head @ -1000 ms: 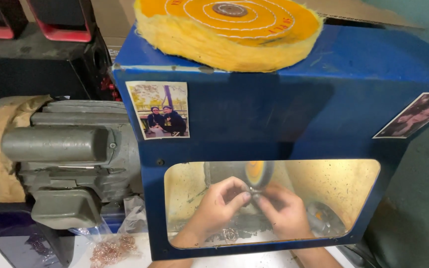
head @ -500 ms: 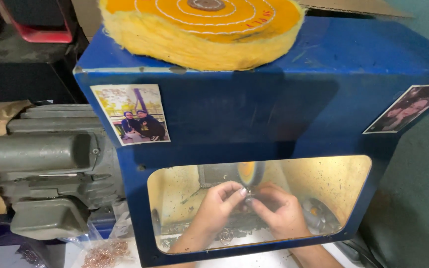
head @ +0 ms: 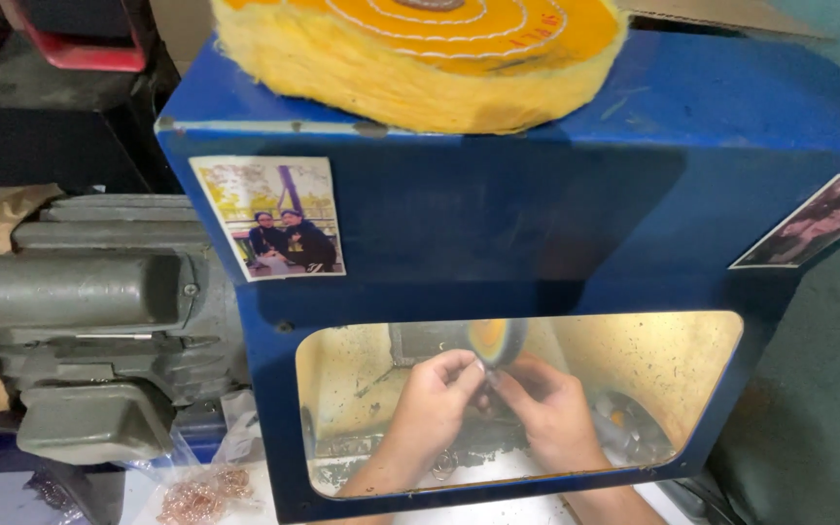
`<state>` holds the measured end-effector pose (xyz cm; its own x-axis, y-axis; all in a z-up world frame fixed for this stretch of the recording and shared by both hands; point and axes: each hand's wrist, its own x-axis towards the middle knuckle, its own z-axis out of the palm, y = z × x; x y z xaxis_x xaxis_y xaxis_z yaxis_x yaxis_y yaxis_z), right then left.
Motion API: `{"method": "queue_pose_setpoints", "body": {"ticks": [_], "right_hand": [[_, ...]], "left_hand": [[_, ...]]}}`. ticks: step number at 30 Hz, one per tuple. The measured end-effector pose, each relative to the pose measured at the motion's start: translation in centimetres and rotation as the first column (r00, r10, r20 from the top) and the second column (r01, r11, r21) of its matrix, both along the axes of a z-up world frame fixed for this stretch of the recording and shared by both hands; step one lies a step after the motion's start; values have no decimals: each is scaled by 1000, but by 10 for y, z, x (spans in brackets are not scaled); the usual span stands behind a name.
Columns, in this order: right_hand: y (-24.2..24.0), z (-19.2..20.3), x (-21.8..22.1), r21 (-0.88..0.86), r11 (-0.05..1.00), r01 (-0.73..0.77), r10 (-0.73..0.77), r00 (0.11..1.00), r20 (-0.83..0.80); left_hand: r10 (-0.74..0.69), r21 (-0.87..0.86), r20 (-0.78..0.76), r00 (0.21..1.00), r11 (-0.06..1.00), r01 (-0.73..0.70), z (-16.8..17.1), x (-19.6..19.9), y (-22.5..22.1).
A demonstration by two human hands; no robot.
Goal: Polishing small metal rings using a bench-mounted polishing wheel inside a protective enclosure.
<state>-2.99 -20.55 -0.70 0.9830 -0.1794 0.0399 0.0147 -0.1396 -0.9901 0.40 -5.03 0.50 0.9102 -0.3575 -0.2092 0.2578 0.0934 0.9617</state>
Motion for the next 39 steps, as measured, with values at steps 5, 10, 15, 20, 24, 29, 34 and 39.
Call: {"method": "queue_pose_setpoints", "body": {"ticks": [5, 10, 15, 20, 24, 29, 34, 39], "right_hand": [[-3, -1, -4, -21, 999, -50, 52, 995, 90], [-19, -3, -4, -238, 968, -76, 143, 950, 278], [-21, -10, -1, -136, 991, -3, 3, 1000, -5], [-4, -18, 6, 111, 990, 85, -65, 982, -177], [7, -23, 6, 314, 944, 99, -60, 990, -131], [12, -27, 6, 350, 932, 98, -51, 988, -143], [3, -11, -2, 153, 987, 49, -16, 977, -213], [-9, -3, -6, -304, 950, -76, 131, 978, 165]], "left_hand": [[-15, -54, 76, 997, 998, 20, -8, 0, 7], [-101, 59, 397, 913, 995, 84, -4, 5, 30], [-99, 125, 552, 828, 991, 35, -1, 5, 27], [-4, 171, 447, 895, 982, -81, 2, 1, 19], [37, 140, 462, 886, 984, -114, 4, 1, 22], [46, 81, 473, 880, 992, -96, 7, 0, 31], [-4, 46, 652, 758, 998, -34, 5, 5, 43], [-186, 248, 901, 392, 962, -111, -9, 13, 48]]}}
